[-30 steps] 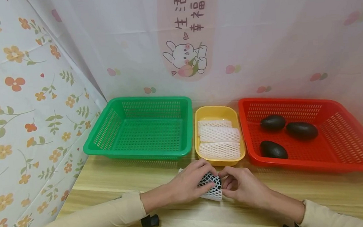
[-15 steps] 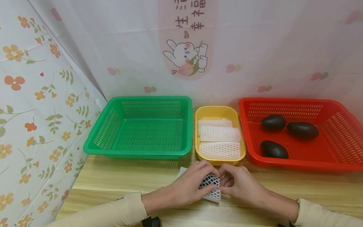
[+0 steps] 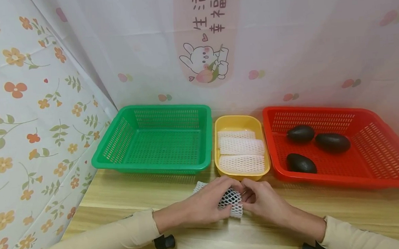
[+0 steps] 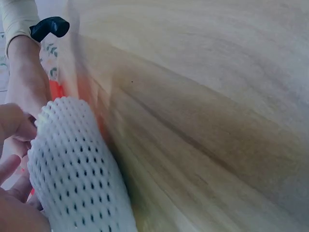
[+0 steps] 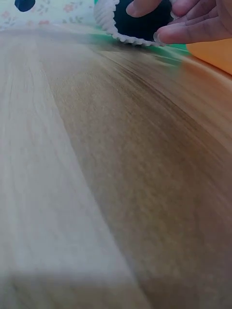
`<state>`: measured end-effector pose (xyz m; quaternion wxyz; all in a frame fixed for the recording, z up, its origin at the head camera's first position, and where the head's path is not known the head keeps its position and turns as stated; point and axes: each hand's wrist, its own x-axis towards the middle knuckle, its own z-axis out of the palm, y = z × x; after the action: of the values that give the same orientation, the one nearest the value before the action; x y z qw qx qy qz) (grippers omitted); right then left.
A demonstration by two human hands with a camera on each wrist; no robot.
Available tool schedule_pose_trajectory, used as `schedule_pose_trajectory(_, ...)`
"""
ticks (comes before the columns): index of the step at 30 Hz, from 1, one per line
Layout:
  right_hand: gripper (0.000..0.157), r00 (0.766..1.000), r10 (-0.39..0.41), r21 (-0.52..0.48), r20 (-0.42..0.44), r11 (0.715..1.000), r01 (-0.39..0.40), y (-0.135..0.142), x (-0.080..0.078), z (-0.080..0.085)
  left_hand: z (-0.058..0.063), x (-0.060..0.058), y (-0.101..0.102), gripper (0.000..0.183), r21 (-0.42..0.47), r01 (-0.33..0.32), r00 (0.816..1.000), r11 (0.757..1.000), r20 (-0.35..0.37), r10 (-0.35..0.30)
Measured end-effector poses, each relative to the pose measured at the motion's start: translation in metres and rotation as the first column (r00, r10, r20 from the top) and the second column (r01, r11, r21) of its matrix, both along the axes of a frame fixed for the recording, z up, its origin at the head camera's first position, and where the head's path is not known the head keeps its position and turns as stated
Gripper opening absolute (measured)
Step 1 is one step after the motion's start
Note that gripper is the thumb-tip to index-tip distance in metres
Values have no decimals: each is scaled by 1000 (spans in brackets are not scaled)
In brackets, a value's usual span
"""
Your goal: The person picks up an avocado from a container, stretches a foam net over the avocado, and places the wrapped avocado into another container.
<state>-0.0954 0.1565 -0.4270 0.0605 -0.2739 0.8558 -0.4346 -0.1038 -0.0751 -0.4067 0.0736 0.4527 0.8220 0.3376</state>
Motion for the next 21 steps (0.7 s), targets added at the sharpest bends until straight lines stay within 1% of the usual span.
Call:
schedule_pose_trajectory(3, 35, 1000, 4, 17, -13, 1000, -4, -1, -1, 1, 1, -2, -1, 54, -7, 17, 1000, 1000, 2, -17)
schedule_pose_trajectory(6, 36, 999, 0, 32, -40, 999, 1, -2, -1, 1, 0, -3, 0, 53, -8, 35, 999, 999, -20, -35)
schedule_pose_trajectory(9, 36, 998, 7, 37, -60, 999, -4, -2, -2, 0, 0, -3, 1, 52, -4, 35, 999, 999, -27, -35)
schedule_pose_trajectory(12, 35, 998, 16, 34, -56, 999, -14, -1, -3, 1, 0, -3, 0, 54, 1, 27, 999, 1000, -42, -27)
schedule_pose_trajectory(16, 33, 999, 27, 28, -18, 999, -26, 1, -4, 3, 2, -4, -2, 61, -29, -18, 996, 999, -93, 16)
schedule_pose_trajectory(18, 33, 999, 37, 20, 2, 999, -37, 2, -4, 3, 3, -3, -3, 65, -71, -49, 992, 996, -120, 41)
schedule_pose_trajectory(21, 33, 998, 53, 3, 19, 999, -53, 3, -3, 2, 5, -3, -4, 74, -151, -93, 986, 984, -150, 71)
